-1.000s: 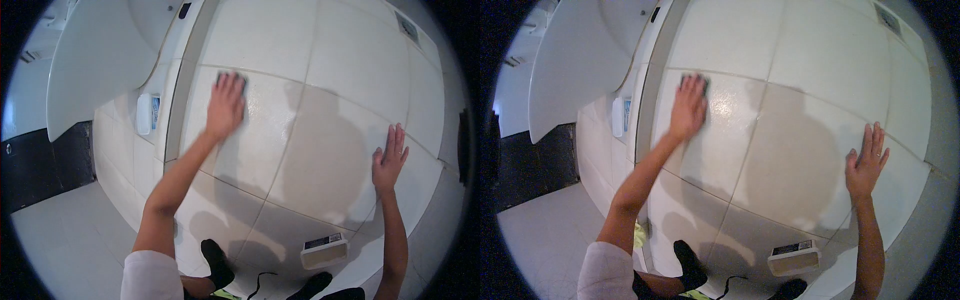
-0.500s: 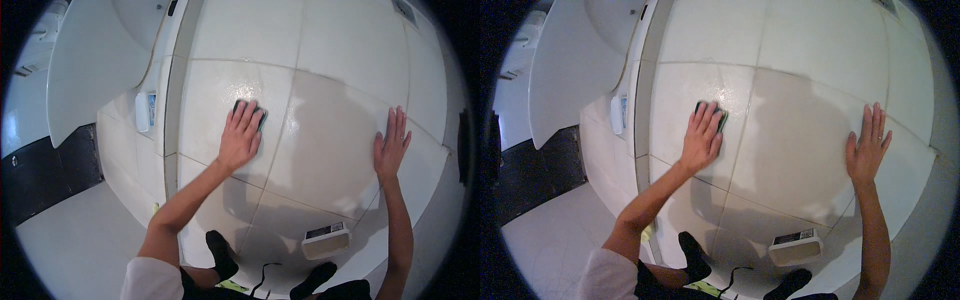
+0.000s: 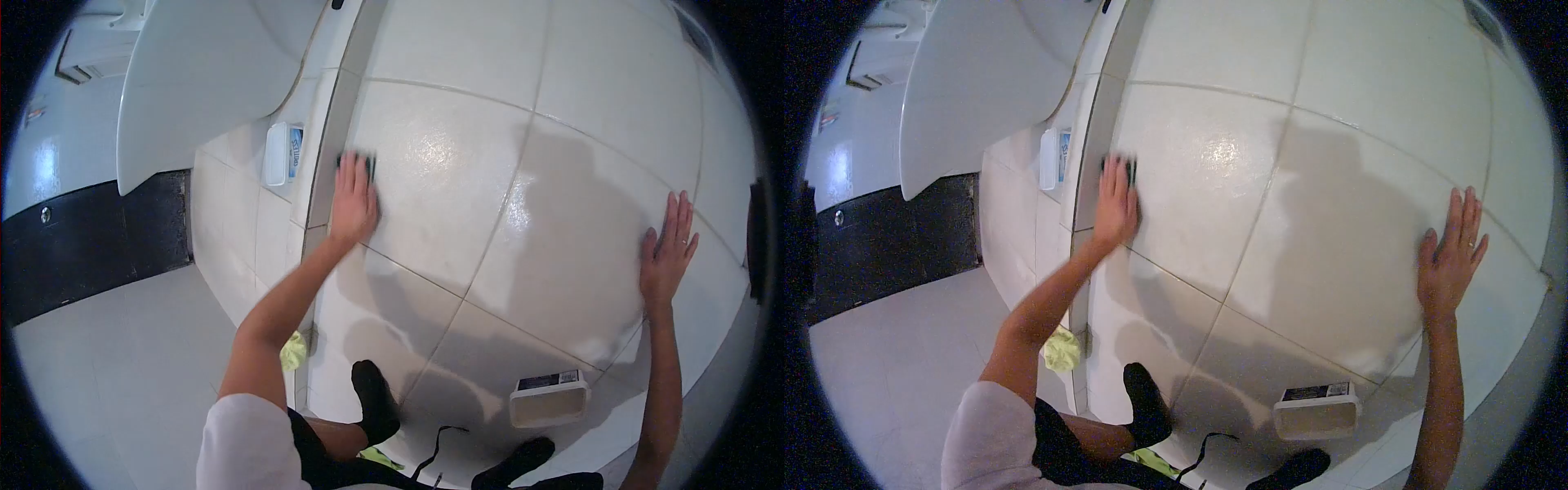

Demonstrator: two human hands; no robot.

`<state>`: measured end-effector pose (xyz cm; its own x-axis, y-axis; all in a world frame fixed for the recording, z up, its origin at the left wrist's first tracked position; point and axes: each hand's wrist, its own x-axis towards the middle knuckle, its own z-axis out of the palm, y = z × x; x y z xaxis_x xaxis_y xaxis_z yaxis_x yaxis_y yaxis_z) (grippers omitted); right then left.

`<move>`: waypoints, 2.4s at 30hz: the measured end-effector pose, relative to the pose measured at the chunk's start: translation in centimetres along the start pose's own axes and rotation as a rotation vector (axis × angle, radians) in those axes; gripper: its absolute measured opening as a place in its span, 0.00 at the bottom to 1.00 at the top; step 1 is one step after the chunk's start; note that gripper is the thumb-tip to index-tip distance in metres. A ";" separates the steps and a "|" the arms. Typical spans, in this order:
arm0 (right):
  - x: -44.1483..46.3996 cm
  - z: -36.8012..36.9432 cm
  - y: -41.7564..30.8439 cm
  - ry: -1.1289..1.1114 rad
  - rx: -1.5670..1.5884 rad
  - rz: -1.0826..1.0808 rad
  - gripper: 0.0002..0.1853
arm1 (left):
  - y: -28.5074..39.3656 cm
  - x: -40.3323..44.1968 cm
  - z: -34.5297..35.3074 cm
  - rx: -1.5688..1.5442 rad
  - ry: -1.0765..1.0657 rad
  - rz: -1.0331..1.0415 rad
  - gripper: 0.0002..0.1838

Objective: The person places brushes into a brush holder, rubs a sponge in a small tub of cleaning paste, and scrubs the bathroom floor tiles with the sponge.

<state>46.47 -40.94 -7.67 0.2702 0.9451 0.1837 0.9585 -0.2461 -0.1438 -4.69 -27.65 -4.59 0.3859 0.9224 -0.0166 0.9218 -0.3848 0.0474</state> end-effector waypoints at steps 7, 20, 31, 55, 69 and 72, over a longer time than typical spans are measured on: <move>0.4 -0.5 -0.2 -0.037 -0.019 0.040 0.35 | -1.7 -7.2 -0.4 -0.037 -0.139 -0.026 0.29; 0.0 0.2 -0.1 -0.013 -0.005 0.022 0.34 | -1.2 13.4 1.3 -0.128 0.162 0.102 0.27; 0.3 0.0 0.1 -0.031 -0.039 0.045 0.34 | -2.2 -4.2 -3.2 -0.030 -0.167 0.355 0.34; 0.4 -0.8 -0.5 -0.017 -0.020 0.042 0.36 | 0.2 22.6 -4.5 1.273 -0.180 0.308 0.17; 0.3 -0.7 -0.3 -0.035 -0.050 0.054 0.37 | -3.4 15.7 -6.4 0.992 -0.013 0.436 0.20; 1.0 -1.1 -0.4 -0.045 -0.057 0.086 0.37 | -0.1 24.0 -4.8 1.150 -0.005 0.234 0.20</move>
<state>46.47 -40.11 -6.38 0.3489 0.9282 0.1292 0.9358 -0.3376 -0.1016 4.27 -5.30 -0.19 0.5480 0.8262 -0.1307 0.3186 -0.3506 -0.8807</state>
